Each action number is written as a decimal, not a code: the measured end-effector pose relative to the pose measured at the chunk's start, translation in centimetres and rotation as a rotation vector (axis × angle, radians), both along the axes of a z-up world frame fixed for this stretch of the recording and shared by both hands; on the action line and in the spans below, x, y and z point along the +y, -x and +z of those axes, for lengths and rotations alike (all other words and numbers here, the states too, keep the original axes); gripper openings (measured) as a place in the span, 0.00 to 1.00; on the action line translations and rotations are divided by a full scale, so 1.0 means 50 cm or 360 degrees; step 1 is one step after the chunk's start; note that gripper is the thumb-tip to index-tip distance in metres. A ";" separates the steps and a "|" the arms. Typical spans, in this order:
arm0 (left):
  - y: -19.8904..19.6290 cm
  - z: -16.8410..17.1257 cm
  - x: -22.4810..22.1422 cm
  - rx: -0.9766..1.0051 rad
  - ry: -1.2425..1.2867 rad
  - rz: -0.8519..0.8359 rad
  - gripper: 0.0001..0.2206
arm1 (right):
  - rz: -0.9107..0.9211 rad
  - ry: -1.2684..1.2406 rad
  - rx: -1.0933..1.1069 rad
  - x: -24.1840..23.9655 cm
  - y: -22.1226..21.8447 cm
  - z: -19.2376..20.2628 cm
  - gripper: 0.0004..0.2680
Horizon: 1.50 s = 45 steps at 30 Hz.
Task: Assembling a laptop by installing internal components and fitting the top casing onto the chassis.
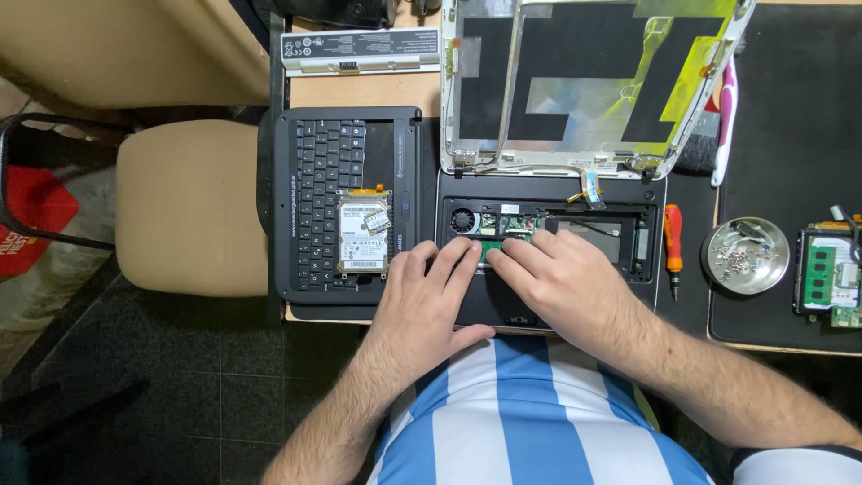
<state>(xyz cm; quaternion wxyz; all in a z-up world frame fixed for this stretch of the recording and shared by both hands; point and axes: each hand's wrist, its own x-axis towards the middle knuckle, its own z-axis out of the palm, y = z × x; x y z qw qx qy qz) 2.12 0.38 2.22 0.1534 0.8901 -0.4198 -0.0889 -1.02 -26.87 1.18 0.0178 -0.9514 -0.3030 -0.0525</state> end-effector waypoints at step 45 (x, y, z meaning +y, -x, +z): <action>-0.117 -0.035 0.094 -0.0334 0.0182 0.0965 0.10 | -0.0375 -0.1206 0.0507 0.002 0.129 -0.029 0.02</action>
